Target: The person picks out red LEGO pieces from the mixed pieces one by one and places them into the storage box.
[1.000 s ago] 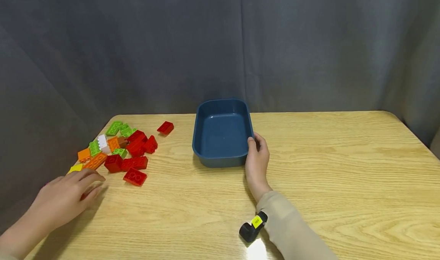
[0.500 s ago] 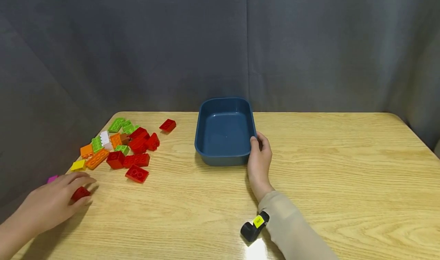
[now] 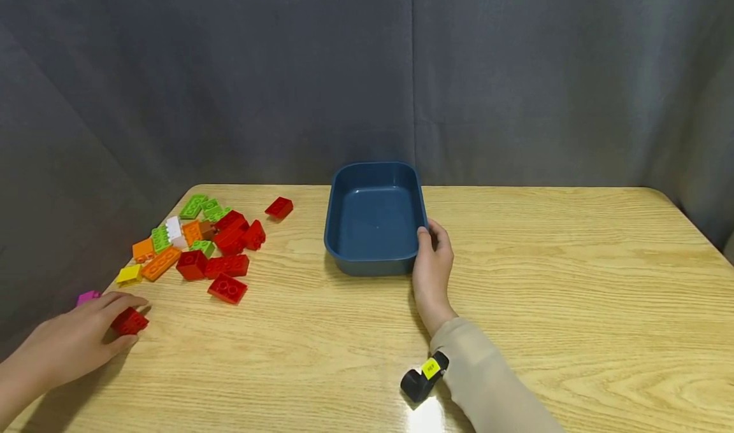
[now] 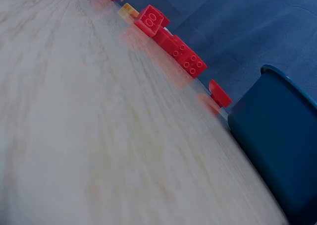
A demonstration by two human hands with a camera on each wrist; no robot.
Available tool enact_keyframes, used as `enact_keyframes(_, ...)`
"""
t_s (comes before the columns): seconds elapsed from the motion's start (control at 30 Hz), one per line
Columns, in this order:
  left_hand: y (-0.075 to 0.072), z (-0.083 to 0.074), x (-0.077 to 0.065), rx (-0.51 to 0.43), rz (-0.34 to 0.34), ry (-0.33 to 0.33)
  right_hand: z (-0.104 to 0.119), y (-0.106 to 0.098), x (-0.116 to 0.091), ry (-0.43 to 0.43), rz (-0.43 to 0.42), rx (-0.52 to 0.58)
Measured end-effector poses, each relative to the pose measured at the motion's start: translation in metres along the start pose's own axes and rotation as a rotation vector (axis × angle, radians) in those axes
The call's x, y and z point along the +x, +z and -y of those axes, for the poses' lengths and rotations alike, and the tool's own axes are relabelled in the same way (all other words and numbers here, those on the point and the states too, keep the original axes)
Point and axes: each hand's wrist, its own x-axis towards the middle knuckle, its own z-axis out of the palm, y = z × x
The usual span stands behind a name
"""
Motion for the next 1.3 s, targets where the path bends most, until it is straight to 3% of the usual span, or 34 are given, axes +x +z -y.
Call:
enact_keyframes(0.17, 0.000, -0.002, 0.000, -0.043, 0.022, -0.022, 0.000, 0.000, 0.001, -0.001, 0.001, -0.014)
enact_keyframes(0.3, -0.001, -0.004, 0.000, -0.062, -0.004, -0.028, 0.000, 0.001, 0.001, 0.000, 0.001, -0.015)
enact_keyframes(0.5, -0.003, -0.007, 0.000, -0.055, -0.077, 0.017, 0.001, 0.000, 0.001, -0.004, -0.005, -0.023)
enact_keyframes(0.87, -0.012, -0.018, 0.002, -0.038, -0.090, 0.042, 0.000, 0.001, 0.001, -0.006, -0.008, -0.009)
enact_keyframes(1.17, -0.018, -0.041, 0.009, -0.009, -0.225, 0.115, -0.001, 0.001, 0.001, -0.001, -0.012, -0.003)
enact_keyframes(1.3, -0.020, -0.053, 0.014, 0.032, -0.291, 0.185, 0.000, 0.001, 0.000, 0.002, -0.007, -0.007)
